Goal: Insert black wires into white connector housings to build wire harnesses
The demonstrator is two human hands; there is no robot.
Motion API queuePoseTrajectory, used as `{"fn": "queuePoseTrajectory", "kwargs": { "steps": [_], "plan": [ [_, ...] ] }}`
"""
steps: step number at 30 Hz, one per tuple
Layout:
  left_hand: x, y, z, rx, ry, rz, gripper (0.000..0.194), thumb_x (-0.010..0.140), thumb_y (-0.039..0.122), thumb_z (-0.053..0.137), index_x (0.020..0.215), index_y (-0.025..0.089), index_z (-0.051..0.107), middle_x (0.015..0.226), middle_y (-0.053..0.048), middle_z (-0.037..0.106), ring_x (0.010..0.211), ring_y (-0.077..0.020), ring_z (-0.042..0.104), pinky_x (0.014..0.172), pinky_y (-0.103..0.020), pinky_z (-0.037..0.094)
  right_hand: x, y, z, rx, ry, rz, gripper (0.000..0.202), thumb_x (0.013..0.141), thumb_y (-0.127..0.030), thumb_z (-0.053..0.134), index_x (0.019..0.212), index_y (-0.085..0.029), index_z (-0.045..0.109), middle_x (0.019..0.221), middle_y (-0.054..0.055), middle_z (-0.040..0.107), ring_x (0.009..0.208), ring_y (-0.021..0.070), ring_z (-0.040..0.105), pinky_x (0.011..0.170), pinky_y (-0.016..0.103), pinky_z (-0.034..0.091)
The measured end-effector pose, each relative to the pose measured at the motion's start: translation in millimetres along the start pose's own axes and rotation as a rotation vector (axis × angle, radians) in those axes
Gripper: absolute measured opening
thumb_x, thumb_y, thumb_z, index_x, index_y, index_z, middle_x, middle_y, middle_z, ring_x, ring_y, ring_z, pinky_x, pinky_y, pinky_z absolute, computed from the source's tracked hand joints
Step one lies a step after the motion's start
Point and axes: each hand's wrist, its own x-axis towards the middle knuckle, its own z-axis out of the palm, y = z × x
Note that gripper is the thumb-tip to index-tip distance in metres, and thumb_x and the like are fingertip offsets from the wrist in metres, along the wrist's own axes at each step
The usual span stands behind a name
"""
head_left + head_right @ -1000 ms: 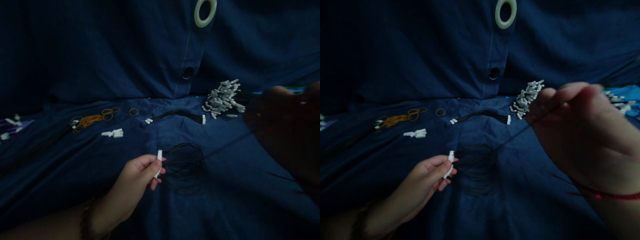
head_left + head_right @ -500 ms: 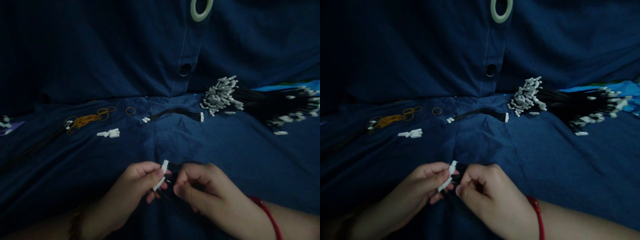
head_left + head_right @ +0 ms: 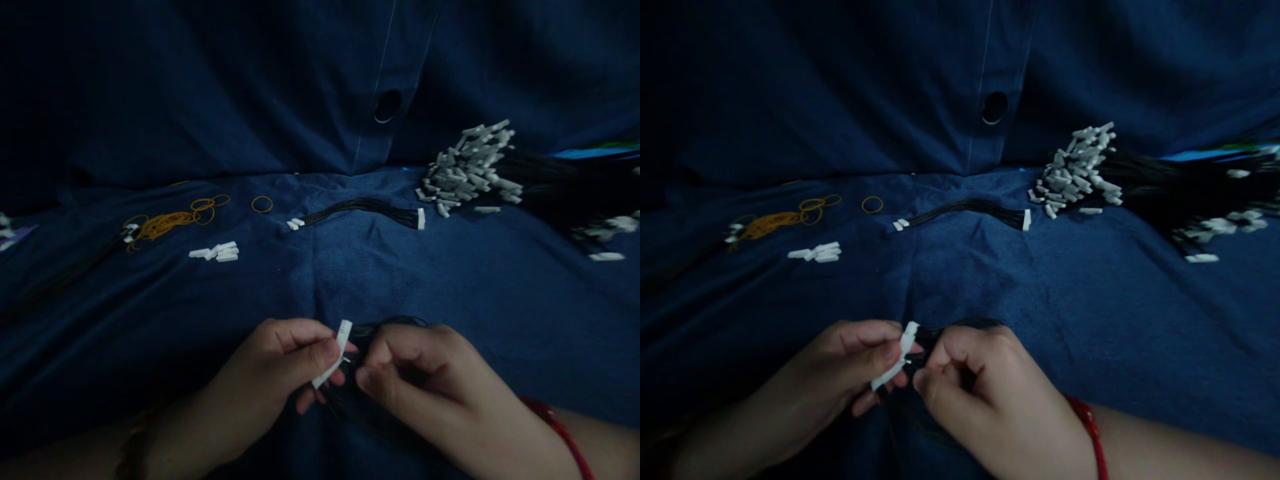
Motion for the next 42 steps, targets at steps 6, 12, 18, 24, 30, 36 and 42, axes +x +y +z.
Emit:
{"fn": "queuePoseTrajectory", "kwargs": {
  "steps": [6, 12, 18, 24, 30, 36, 42],
  "plan": [
    [0, 0, 0.9, 0.02, 0.022, 0.0, 0.027, 0.079, 0.036, 0.052, 0.069, 0.013, 0.06, 0.063, 0.0, 0.055, 0.048, -0.0064, 0.042, 0.042, -0.017, 0.031, -1, -1, 0, 0.006, -0.013, 0.003, 0.02, 0.083, -0.017, 0.044, 0.066, -0.013, 0.053, 0.053, -0.005, 0.044, 0.047, 0.0039, 0.036, 0.044, 0.014, 0.029],
    [0, -2, 0.4, 0.009, 0.014, -0.006, 0.027, 0.079, 0.039, 0.053, 0.074, 0.014, 0.063, 0.064, 0.0, 0.057, 0.05, -0.0067, 0.043, 0.043, -0.017, 0.032, -1, 0, 1, -0.004, -0.005, 0.029, 0.016, 0.079, -0.015, 0.046, 0.064, -0.014, 0.052, 0.052, -0.005, 0.045, 0.046, 0.0041, 0.036, 0.043, 0.015, 0.029],
    [0, -2, 1.2, 0.038, 0.022, 0.001, 0.029, 0.079, 0.037, 0.052, 0.083, 0.012, 0.064, 0.064, -0.001, 0.055, 0.049, -0.0064, 0.041, 0.042, -0.017, 0.03, -3, -3, 0, -0.012, 0.007, 0.058, 0.015, 0.076, -0.013, 0.047, 0.062, -0.014, 0.05, 0.05, -0.005, 0.045, 0.044, 0.0039, 0.035, 0.04, 0.014, 0.027],
    [0, 0, 1.4, 0.1, 0.022, 0.019, 0.027, 0.08, 0.035, 0.05, 0.077, 0.011, 0.063, 0.062, 0.0, 0.055, 0.046, -0.0053, 0.04, 0.042, -0.017, 0.03, -2, -6, 0, -0.073, 0.026, 0.067, 0.016, 0.075, -0.013, 0.046, 0.06, -0.015, 0.05, 0.049, -0.005, 0.046, 0.043, 0.0037, 0.037, 0.04, 0.014, 0.028],
    [2, 1, 2.3, 0.141, 0.025, 0.032, 0.028, 0.08, 0.036, 0.05, 0.071, 0.011, 0.06, 0.061, 0.001, 0.054, 0.045, -0.005, 0.04, 0.041, -0.017, 0.03, -3, -8, 0, -0.099, 0.039, 0.046, 0.015, 0.074, -0.012, 0.048, 0.059, -0.015, 0.05, 0.048, -0.007, 0.046, 0.041, 0.0022, 0.039, 0.039, 0.012, 0.028],
    [2, 2, 2.4, 0.172, 0.048, 0.029, 0.028, 0.078, 0.038, 0.05, 0.071, 0.012, 0.06, 0.058, 0.001, 0.053, 0.043, -0.0056, 0.039, 0.04, -0.018, 0.029, -3, -8, -1, -0.156, 0.057, -0.005, 0.016, 0.075, -0.013, 0.048, 0.06, -0.016, 0.052, 0.047, -0.007, 0.046, 0.04, 0.0019, 0.039, 0.039, 0.012, 0.029],
    [0, 1, 3.0, 0.198, 0.04, 0.064, 0.03, 0.079, 0.038, 0.048, 0.067, 0.013, 0.06, 0.055, 0.002, 0.05, 0.043, -0.0063, 0.039, 0.041, -0.019, 0.029, -4, -13, -2, -0.239, 0.081, -0.078, 0.015, 0.073, -0.009, 0.049, 0.061, -0.017, 0.054, 0.048, -0.007, 0.049, 0.04, 0.0021, 0.041, 0.039, 0.014, 0.028]
  ]
}}
